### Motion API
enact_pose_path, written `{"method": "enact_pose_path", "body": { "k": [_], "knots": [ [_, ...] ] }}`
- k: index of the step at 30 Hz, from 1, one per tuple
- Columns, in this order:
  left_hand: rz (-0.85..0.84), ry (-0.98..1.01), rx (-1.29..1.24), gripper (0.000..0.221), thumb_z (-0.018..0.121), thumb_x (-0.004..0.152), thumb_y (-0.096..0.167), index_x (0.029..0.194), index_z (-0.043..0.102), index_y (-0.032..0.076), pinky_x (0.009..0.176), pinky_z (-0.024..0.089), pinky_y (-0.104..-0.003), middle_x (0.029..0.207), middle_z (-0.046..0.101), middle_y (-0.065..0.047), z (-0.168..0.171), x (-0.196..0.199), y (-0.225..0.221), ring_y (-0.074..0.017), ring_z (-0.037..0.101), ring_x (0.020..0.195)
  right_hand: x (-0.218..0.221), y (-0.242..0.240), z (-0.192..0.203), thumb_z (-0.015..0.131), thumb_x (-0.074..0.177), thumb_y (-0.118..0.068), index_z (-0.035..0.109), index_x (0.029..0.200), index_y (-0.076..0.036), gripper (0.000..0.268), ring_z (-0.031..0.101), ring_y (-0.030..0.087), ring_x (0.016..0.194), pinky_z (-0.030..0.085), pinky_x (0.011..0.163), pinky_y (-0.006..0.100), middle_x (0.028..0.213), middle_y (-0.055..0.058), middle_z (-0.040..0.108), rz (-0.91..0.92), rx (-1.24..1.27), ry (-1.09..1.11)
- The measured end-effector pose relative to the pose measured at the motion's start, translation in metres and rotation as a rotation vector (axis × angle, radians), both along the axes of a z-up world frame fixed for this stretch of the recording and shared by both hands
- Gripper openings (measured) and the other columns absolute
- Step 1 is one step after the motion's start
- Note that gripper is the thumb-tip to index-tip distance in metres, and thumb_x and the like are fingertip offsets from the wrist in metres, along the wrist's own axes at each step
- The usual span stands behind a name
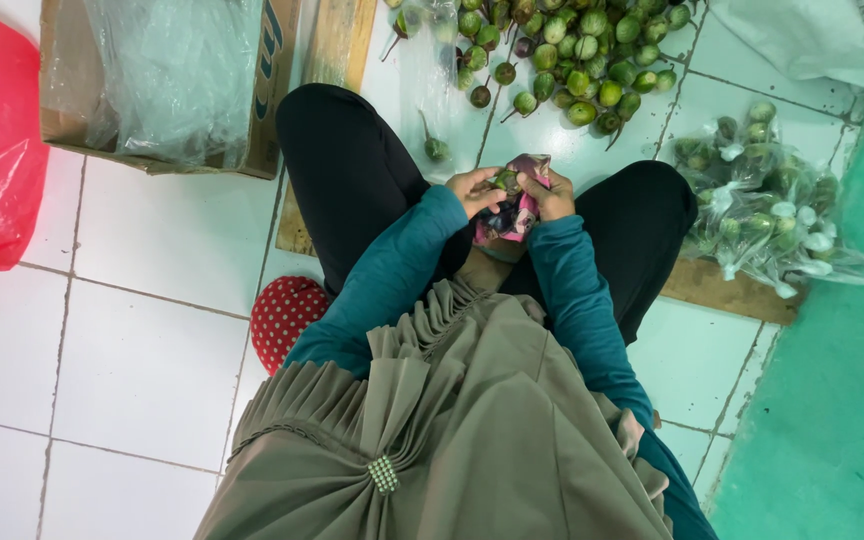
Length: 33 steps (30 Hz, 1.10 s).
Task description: Bagging small green fruits into plastic bags while sitting on the floor
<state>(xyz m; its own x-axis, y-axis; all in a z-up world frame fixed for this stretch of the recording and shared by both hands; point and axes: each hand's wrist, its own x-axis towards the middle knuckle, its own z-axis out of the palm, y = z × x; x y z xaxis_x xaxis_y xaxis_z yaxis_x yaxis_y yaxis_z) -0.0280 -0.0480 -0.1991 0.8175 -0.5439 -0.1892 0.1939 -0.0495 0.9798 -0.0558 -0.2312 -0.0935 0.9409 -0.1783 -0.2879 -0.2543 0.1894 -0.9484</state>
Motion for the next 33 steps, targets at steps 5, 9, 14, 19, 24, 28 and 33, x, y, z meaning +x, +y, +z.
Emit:
{"method": "enact_pose_path", "body": {
  "k": [5,9,14,19,24,28,33],
  "knots": [
    [-0.101,0.653,-0.469,0.063,0.065,0.105,0.035,0.158,0.040,0.013,0.102,0.061,-0.041,0.139,0.067,-0.019,-0.006,0.006,-0.004,-0.0329,0.071,0.122,0.002,-0.003,-0.013,0.079,0.091,-0.005,0.075,0.089,-0.004,0.005,0.071,0.019,0.078,0.057,0.075,0.031,0.081,0.014,0.073,-0.015,-0.028,-0.120],
    [-0.063,0.687,-0.507,0.059,0.072,0.102,0.031,0.153,0.047,0.013,0.103,0.060,-0.048,0.136,0.068,-0.020,-0.002,0.002,-0.004,-0.0382,0.069,0.122,0.000,-0.008,-0.043,0.076,0.095,-0.007,0.073,0.091,-0.004,0.006,0.068,0.018,0.087,0.055,0.081,0.033,0.089,0.014,0.074,-0.008,-0.074,-0.188],
    [0.237,0.621,-0.496,0.061,0.081,0.093,0.005,0.145,0.048,0.008,0.087,0.072,-0.051,0.109,0.055,-0.016,-0.062,-0.002,-0.014,-0.0374,0.072,0.099,-0.005,-0.011,-0.071,0.063,0.103,-0.003,0.073,0.094,0.004,0.015,0.062,0.049,0.099,0.050,0.090,0.049,0.114,0.024,0.063,0.207,-0.643,-0.464],
    [0.306,0.573,-0.428,0.064,0.082,0.095,0.000,0.149,0.050,0.013,0.089,0.066,-0.051,0.108,0.059,-0.018,-0.120,0.007,-0.020,-0.0354,0.070,0.107,-0.017,0.024,-0.019,0.064,0.099,-0.003,0.073,0.105,0.000,0.011,0.064,0.049,0.103,0.051,0.090,0.051,0.119,0.024,0.061,0.281,-0.878,-0.426],
    [0.313,0.681,-0.546,0.060,0.082,0.097,0.001,0.148,0.052,0.010,0.103,0.060,-0.058,0.128,0.058,-0.029,-0.065,0.007,-0.018,-0.0415,0.065,0.123,0.001,0.024,-0.015,0.066,0.090,-0.034,0.056,0.137,-0.030,0.049,0.065,0.036,0.118,0.049,0.102,0.045,0.119,0.014,0.067,0.192,-0.657,0.267],
    [0.235,0.607,-0.505,0.065,0.082,0.100,0.011,0.154,0.047,0.011,0.100,0.060,-0.054,0.135,0.055,-0.027,-0.059,0.003,-0.021,-0.0384,0.064,0.122,-0.008,0.010,-0.045,0.052,0.100,0.003,0.065,0.088,0.001,0.018,0.061,0.042,0.095,0.051,0.084,0.043,0.113,0.020,0.059,0.126,-0.758,-0.467],
    [0.213,0.676,-0.639,0.060,0.072,0.101,0.005,0.154,0.044,0.006,0.088,0.069,-0.039,0.120,0.064,-0.027,-0.020,0.005,-0.014,-0.0399,0.071,0.110,-0.001,-0.009,-0.083,0.056,0.100,0.009,0.057,0.074,0.000,0.027,0.057,0.040,0.085,0.046,0.079,0.036,0.096,0.016,0.054,0.052,-0.701,-0.605]
  ]
}}
